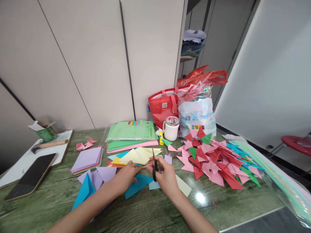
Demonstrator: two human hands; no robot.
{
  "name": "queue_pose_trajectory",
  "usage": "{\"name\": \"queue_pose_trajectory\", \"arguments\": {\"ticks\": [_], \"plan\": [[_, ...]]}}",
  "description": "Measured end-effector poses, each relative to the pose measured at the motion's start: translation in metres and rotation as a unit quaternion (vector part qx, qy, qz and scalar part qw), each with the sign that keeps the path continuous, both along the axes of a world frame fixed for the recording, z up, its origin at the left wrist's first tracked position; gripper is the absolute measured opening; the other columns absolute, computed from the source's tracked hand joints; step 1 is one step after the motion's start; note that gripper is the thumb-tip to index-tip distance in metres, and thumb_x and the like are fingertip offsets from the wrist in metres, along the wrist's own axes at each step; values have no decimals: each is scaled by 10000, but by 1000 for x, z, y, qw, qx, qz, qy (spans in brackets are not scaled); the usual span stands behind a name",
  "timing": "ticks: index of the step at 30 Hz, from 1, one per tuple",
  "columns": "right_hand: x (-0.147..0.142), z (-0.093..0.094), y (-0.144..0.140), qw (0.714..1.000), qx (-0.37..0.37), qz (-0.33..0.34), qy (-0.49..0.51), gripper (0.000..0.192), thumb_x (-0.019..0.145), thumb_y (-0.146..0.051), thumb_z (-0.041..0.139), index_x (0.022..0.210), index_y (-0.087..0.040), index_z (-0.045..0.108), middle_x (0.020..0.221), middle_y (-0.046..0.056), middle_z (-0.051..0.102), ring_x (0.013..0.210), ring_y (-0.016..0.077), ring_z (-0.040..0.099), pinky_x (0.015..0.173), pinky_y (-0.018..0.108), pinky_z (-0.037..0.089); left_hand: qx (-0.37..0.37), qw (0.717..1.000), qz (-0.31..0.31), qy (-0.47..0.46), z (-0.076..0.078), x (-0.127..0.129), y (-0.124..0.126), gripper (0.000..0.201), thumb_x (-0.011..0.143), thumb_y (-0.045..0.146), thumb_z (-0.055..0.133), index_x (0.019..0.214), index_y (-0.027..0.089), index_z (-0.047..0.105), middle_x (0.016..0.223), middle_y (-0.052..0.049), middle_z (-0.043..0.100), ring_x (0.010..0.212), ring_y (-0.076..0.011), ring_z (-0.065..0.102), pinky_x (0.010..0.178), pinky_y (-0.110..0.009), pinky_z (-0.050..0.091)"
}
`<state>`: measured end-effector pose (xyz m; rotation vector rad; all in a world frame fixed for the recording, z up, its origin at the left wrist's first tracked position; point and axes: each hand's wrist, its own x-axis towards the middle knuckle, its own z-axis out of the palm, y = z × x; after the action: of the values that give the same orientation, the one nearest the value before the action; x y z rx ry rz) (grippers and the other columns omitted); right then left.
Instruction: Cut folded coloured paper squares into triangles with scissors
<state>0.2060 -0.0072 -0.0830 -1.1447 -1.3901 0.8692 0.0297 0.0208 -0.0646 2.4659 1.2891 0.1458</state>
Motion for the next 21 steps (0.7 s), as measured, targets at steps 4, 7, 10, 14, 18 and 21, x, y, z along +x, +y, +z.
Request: {"name": "queue_pose_trajectory", "arguments": {"ticks": [4,7,10,14,18,21], "plan": [[6,-6,5,999,-15,-2,35,369,687,-407,696,927,-156,571,719,48,648,664,192,604,617,299,462,-17,999,28,2,-1,-2,1,171,650,88,579,802,140,637,935,-108,602,960,-281,501,793,-372,388],[5,-1,7,998,-8,4,57,386,674,-398,712,938,-162,558,754,56,654,708,202,616,684,331,475,-36,998,55,-22,11,-5,3,96,594,122,636,679,151,605,800,-62,602,826,-247,539,701,-334,403],[0,12,8,996,3,-18,93,432,647,-383,736,974,-177,543,845,70,653,771,207,621,756,359,480,-63,992,83,-67,34,-13,5,133,611,228,655,580,157,547,597,4,540,610,-178,531,545,-270,391],[-14,30,11,984,-25,26,174,487,583,-368,777,965,-198,527,821,44,655,713,182,619,681,321,498,-110,956,139,-232,62,-24,-2,256,760,384,506,808,140,571,632,-3,576,466,-121,485,405,-231,378],[-33,38,14,969,-77,100,210,482,543,-323,804,935,-195,553,705,-14,624,582,127,566,515,230,453,-144,891,185,-389,68,-27,-16,318,700,419,607,814,122,598,569,-10,596,379,-100,442,346,-217,355],[-42,42,19,965,-82,118,221,451,548,-308,802,917,-191,569,646,-45,593,515,94,518,453,191,405,-127,873,178,-436,65,-29,-21,415,721,419,611,1010,121,609,608,-29,641,486,-144,545,457,-245,443]]}}
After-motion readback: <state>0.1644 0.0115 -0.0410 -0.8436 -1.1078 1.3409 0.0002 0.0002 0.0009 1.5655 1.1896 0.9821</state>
